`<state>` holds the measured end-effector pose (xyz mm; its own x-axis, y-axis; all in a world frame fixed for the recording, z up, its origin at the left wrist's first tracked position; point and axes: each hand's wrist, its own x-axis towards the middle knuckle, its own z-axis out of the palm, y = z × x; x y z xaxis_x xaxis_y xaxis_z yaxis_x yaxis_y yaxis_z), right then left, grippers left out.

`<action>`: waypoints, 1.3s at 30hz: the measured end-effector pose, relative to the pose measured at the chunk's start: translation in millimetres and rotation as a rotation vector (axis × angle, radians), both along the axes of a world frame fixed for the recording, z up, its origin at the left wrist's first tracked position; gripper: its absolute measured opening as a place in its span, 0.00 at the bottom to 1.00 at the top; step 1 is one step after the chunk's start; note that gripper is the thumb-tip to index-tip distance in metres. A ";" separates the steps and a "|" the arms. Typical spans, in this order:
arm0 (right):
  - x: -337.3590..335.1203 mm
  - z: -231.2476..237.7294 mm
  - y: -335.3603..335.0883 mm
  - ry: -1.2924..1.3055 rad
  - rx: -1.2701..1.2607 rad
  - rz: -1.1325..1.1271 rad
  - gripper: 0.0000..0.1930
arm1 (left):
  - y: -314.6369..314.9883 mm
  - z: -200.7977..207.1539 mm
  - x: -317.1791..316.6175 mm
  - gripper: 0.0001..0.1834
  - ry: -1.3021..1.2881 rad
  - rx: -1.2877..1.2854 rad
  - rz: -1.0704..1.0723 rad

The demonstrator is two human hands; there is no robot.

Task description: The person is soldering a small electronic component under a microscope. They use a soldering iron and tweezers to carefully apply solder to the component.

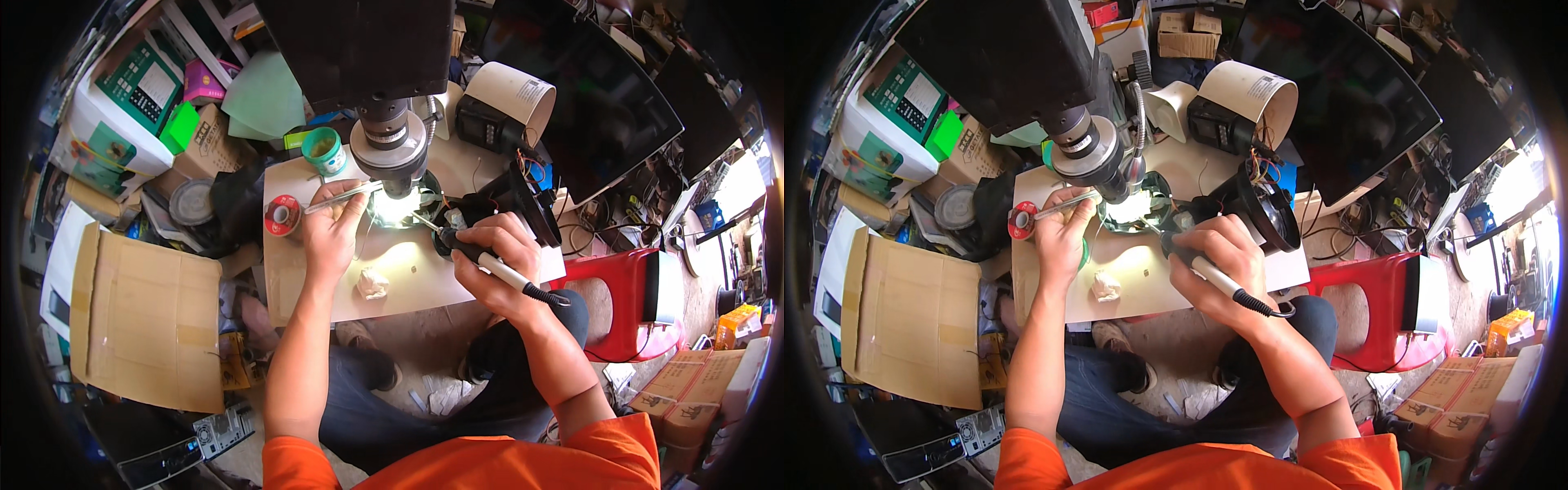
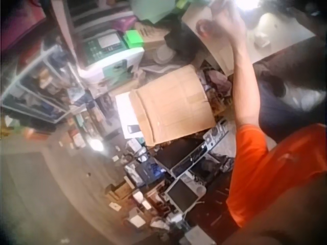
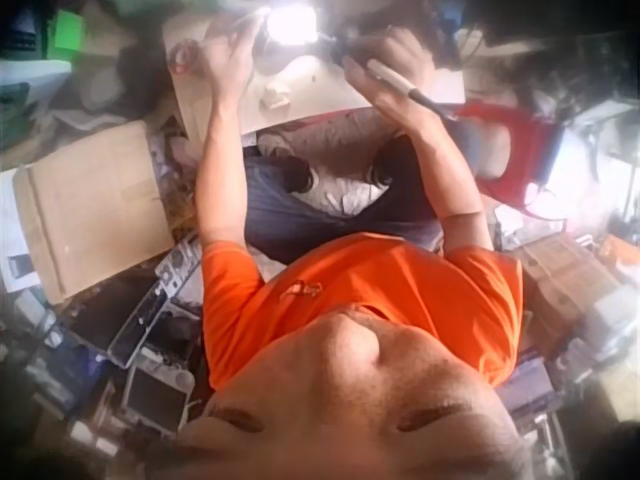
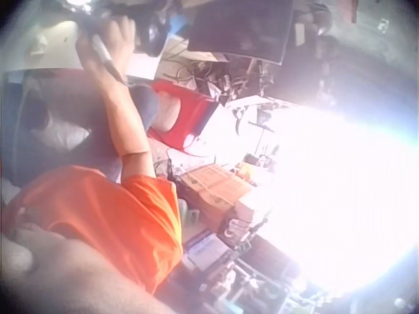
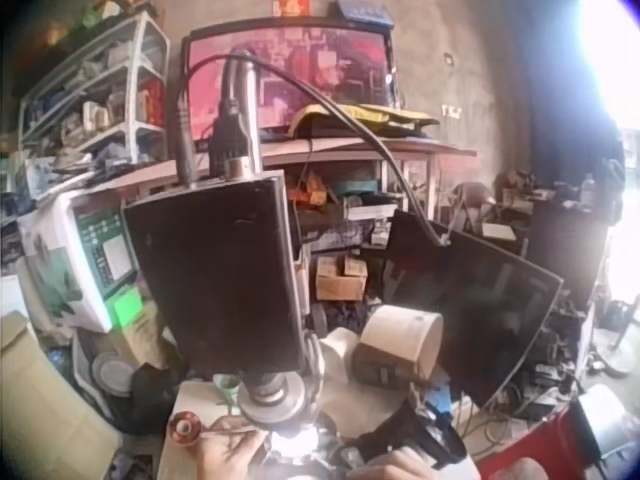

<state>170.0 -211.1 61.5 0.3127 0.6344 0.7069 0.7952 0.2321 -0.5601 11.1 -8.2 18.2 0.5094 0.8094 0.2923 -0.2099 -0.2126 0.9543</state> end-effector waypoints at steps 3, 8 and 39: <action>-0.2 0.7 -0.3 0.004 -0.005 0.014 0.12 | -0.9 1.6 -0.4 0.10 -0.017 -0.010 -0.018; -0.4 0.7 -0.5 0.009 -0.024 0.023 0.12 | 0.0 1.1 -1.6 0.09 -0.035 -0.016 -0.031; 3.7 -6.5 -4.9 0.023 -0.058 0.061 0.13 | 5.4 -18.7 -1.8 0.10 0.016 -0.013 0.012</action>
<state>173.7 -215.9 55.0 0.2879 0.6924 0.6616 0.7677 0.2462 -0.5917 9.3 -2.7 -0.4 0.5045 0.8190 0.2735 -0.1918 -0.2026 0.9603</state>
